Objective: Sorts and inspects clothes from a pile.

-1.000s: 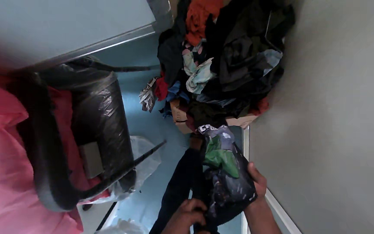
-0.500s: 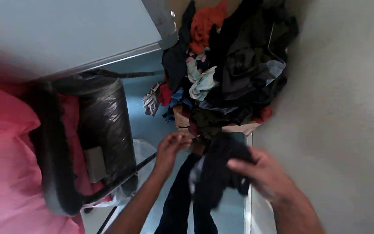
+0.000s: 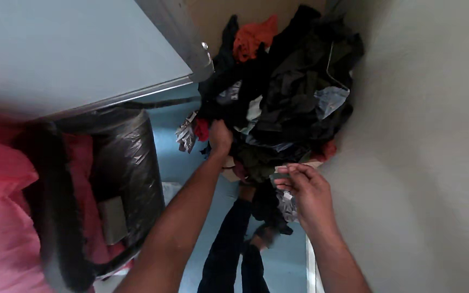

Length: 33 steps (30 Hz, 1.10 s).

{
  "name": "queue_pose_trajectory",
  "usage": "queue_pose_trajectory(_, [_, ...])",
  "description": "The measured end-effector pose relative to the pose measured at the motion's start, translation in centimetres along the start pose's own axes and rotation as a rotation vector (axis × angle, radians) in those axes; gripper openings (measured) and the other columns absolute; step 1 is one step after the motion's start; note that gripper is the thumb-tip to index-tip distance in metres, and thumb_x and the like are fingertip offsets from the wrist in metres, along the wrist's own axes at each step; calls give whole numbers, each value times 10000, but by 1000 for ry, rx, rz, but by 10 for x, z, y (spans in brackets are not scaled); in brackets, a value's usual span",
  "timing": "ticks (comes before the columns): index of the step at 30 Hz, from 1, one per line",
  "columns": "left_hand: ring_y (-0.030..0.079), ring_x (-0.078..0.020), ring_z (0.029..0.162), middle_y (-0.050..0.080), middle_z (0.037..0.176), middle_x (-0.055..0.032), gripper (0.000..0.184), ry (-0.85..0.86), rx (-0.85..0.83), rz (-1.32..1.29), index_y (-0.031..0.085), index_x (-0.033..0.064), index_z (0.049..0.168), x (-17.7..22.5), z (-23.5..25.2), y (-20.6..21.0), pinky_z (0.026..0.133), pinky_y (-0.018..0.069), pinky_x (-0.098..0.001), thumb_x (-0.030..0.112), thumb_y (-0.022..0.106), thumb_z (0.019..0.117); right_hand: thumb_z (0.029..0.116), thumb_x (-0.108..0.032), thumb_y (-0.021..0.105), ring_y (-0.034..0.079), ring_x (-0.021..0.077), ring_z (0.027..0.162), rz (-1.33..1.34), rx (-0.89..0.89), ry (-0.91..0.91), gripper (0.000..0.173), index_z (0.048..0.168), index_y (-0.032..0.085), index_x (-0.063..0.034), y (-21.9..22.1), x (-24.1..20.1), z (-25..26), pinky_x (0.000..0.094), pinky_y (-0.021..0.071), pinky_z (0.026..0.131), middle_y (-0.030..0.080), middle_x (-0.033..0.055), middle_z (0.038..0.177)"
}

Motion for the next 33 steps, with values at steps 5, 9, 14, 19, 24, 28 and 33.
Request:
queue_pose_trajectory(5, [596, -440, 1248, 610, 1333, -285, 395, 181, -14, -79, 594, -37, 1346, -13, 3, 3, 1064, 465, -606, 201, 617, 1033, 1073, -91, 511, 729, 140, 784, -43, -45, 33, 164, 1167, 624, -18, 4, 9, -2, 283, 615, 724, 734, 85, 1035])
queue_pose_trajectory(9, [593, -433, 1264, 618, 1336, -272, 367, 173, -35, 15, 627, -35, 1308, -3, 10, 12, 1060, 466, -612, 213, 593, 1039, 1071, -97, 521, 729, 142, 782, -61, -77, 44, 160, 1161, 629, -20, 12, 14, -2, 282, 612, 722, 739, 84, 1028])
queue_pose_trajectory(14, [649, -408, 1147, 669, 1200, -267, 322, 198, 64, -264, 634, -67, 1238, 3, -12, -7, 1003, 503, -588, 171, 496, 1071, 1068, -88, 528, 731, 148, 782, -86, -86, 54, 153, 1160, 628, -18, 14, 16, -5, 287, 615, 726, 741, 85, 1025])
queue_pose_trajectory(19, [605, -152, 763, 659, 955, -131, 231, 211, 66, -730, 646, -63, 1122, -27, -75, -16, 703, 528, -337, 136, 566, 1033, 1066, -70, 523, 728, 155, 769, -43, -67, 71, 145, 1138, 633, -9, 10, 23, -5, 290, 613, 720, 741, 90, 1006])
queue_pose_trajectory(24, [503, -48, 554, 590, 738, 16, 111, 220, -184, -891, 658, 34, 991, -46, -190, 0, 519, 453, -224, 112, 579, 982, 1084, -172, 523, 725, 172, 852, -39, -169, 172, 215, 1186, 626, -13, 32, 53, 3, 331, 609, 774, 729, 97, 1043])
queue_pose_trajectory(28, [496, 48, 554, 593, 721, 107, 37, 259, -346, -1044, 666, 73, 938, -58, -272, 18, 505, 438, -138, 98, 639, 944, 1095, -397, 470, 692, 248, 1011, 146, -270, 368, 455, 1389, 540, -57, 62, 80, 6, 430, 594, 842, 679, 138, 1194])
queue_pose_trajectory(33, [559, 26, 676, 621, 802, 17, 56, 314, -513, -967, 661, -41, 942, -74, -340, 26, 624, 499, -155, 6, 647, 915, 1054, -349, 566, 711, 183, 872, 307, -156, 454, 359, 1304, 580, -92, 64, 91, 4, 375, 612, 741, 719, 84, 1038])
Point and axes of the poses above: each hand's wrist, its own z-axis towards the middle knuckle, its own y-axis out of the palm, x = y × z, the point moved 9 cm from there along z, towards the middle knuckle
